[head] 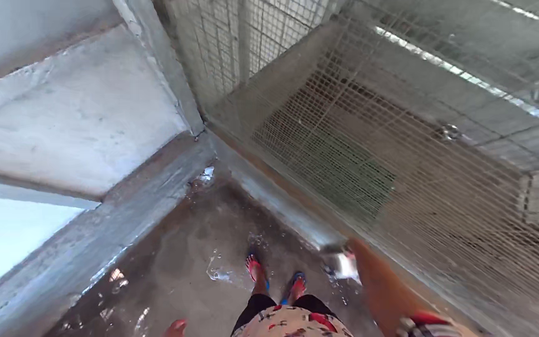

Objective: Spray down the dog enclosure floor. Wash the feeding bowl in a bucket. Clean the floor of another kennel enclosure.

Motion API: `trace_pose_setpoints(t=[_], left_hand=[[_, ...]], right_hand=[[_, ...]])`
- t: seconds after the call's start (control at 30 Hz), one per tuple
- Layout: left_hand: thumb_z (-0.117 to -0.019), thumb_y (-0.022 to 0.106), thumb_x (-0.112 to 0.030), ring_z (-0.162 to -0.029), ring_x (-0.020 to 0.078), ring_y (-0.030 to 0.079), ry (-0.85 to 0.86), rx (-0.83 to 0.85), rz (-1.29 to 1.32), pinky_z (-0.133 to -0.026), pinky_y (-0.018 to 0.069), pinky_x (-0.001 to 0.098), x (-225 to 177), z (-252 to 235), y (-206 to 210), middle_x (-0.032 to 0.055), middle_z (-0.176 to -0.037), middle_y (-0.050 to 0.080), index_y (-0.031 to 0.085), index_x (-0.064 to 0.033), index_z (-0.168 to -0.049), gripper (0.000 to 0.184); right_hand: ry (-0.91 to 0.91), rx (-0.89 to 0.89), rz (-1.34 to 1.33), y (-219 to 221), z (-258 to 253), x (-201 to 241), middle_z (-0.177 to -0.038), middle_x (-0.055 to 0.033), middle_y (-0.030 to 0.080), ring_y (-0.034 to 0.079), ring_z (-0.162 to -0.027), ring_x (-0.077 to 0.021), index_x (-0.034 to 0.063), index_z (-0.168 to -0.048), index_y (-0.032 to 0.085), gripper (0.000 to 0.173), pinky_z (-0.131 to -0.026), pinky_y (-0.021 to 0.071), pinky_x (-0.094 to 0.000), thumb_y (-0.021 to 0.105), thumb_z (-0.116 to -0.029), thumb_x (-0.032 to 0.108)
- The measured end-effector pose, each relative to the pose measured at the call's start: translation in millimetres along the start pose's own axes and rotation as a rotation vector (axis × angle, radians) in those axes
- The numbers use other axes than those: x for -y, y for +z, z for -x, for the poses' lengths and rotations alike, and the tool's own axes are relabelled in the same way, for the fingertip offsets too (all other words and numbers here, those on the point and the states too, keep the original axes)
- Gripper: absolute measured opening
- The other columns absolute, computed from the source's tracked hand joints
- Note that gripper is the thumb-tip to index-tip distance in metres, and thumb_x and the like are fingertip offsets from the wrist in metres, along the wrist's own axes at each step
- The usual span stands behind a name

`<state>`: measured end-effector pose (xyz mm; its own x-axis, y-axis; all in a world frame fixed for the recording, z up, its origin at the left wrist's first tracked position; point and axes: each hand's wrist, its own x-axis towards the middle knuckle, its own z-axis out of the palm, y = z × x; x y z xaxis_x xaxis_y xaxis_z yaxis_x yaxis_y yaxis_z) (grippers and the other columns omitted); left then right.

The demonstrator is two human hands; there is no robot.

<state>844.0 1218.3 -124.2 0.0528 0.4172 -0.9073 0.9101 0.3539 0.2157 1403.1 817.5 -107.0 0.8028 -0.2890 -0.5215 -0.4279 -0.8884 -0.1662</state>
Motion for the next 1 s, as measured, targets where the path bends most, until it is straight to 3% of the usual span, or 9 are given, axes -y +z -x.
trace_pose_setpoints(t=[0.07, 0.17, 0.23, 0.33, 0.4, 0.53, 0.6, 0.8, 1.0], left_hand=[[-0.1097, 0.049, -0.016, -0.125, 0.0432, 0.059, 0.029, -0.016, -0.010, -0.101, 0.0483, 0.0599, -30, 9, -13, 0.0302, -0.139, 0.058, 0.053, 0.0010, -0.145, 0.039], [-0.1101, 0.047, -0.014, -0.123, 0.0430, 0.058, 0.078, -0.021, -0.025, -0.100, 0.0475, 0.0587, -65, 6, -24, 0.0314, -0.140, 0.056, 0.051, 0.0012, -0.146, 0.039], [-0.1102, 0.047, -0.014, -0.123, 0.0435, 0.059, 0.123, -0.008, -0.076, -0.099, 0.0480, 0.0592, -82, 0, -23, 0.0318, -0.139, 0.056, 0.051, 0.0010, -0.146, 0.039], [-0.1096, 0.050, -0.014, -0.122, 0.0428, 0.060, 0.161, 0.012, -0.177, -0.099, 0.0486, 0.0586, -105, -10, -10, 0.0303, -0.138, 0.058, 0.053, 0.0006, -0.144, 0.038], [-0.1097, 0.050, -0.017, -0.123, 0.0420, 0.060, 0.201, 0.043, -0.301, -0.101, 0.0486, 0.0579, -118, -16, 1, 0.0286, -0.138, 0.059, 0.054, 0.0000, -0.144, 0.038], [-0.1102, 0.050, -0.018, -0.126, 0.0442, 0.059, 0.325, 0.128, -0.575, -0.104, 0.0465, 0.0596, -158, -15, 39, 0.0301, -0.139, 0.059, 0.054, 0.0013, -0.143, 0.039], [-0.1101, 0.050, -0.018, -0.127, 0.0448, 0.058, 0.375, 0.156, -0.727, -0.106, 0.0451, 0.0596, -175, 0, 64, 0.0303, -0.140, 0.058, 0.054, 0.0020, -0.143, 0.039], [-0.1104, 0.049, -0.019, -0.124, 0.0468, 0.059, 0.600, 0.230, -1.090, -0.104, 0.0468, 0.0598, -211, 45, 180, 0.0326, -0.137, 0.059, 0.055, 0.0037, -0.142, 0.039], [-0.1094, 0.052, -0.022, -0.120, 0.0440, 0.063, 0.831, 0.396, -1.450, -0.100, 0.0495, 0.0608, -187, 112, 363, 0.0297, -0.133, 0.062, 0.058, 0.0012, -0.140, 0.039]], right_hand=[[0.003, 0.250, 0.096, -32, 25, 99, -0.140, -0.0261, 0.058, 0.055, -0.132, -0.0384, -0.0066, -0.132, 0.061, 0.041, -0.111, 0.0449, -0.0533, 0.054, -0.1050, 0.023], [-0.061, 0.295, 0.123, -57, 57, 187, -0.146, -0.0234, 0.054, 0.050, -0.139, -0.0376, -0.0017, -0.135, 0.062, 0.043, -0.113, 0.0424, -0.0547, 0.057, -0.1023, 0.027], [-0.109, 0.298, 0.113, -66, 66, 204, -0.148, -0.0240, 0.053, 0.048, -0.141, -0.0380, -0.0020, -0.136, 0.061, 0.044, -0.114, 0.0405, -0.0554, 0.055, -0.1031, 0.027], [-0.114, 0.308, -0.019, -67, 56, 174, -0.147, -0.0271, 0.052, 0.050, -0.139, -0.0387, -0.0062, -0.139, 0.056, 0.047, -0.113, 0.0420, -0.0540, 0.056, -0.1035, 0.025], [-0.044, 0.270, -0.267, -59, 58, 123, -0.145, -0.0294, 0.051, 0.058, -0.129, -0.0381, -0.0088, -0.147, 0.043, 0.056, -0.105, 0.0509, -0.0507, 0.059, -0.1031, 0.023], [0.085, 0.154, -0.664, -43, 99, -48, -0.142, -0.0325, 0.051, 0.064, -0.115, -0.0443, 0.0048, -0.160, 0.019, 0.077, -0.090, 0.0568, -0.0585, 0.063, -0.0974, 0.008], [0.238, 0.115, -0.767, -34, 146, -152, -0.140, -0.0321, 0.053, 0.067, -0.110, -0.0441, 0.0086, -0.161, 0.020, 0.076, -0.086, 0.0578, -0.0582, 0.063, -0.0983, 0.007], [0.805, -0.150, -1.062, 13, 351, -436, -0.144, -0.0338, 0.049, 0.060, -0.122, -0.0471, 0.0060, -0.160, 0.021, 0.074, -0.094, 0.0527, -0.0635, 0.061, -0.0991, 0.008], [1.304, -0.453, -1.181, 75, 562, -591, -0.139, -0.0342, 0.053, 0.062, -0.118, -0.0472, 0.0028, -0.157, 0.028, 0.070, -0.092, 0.0543, -0.0634, 0.064, -0.0972, 0.006]])
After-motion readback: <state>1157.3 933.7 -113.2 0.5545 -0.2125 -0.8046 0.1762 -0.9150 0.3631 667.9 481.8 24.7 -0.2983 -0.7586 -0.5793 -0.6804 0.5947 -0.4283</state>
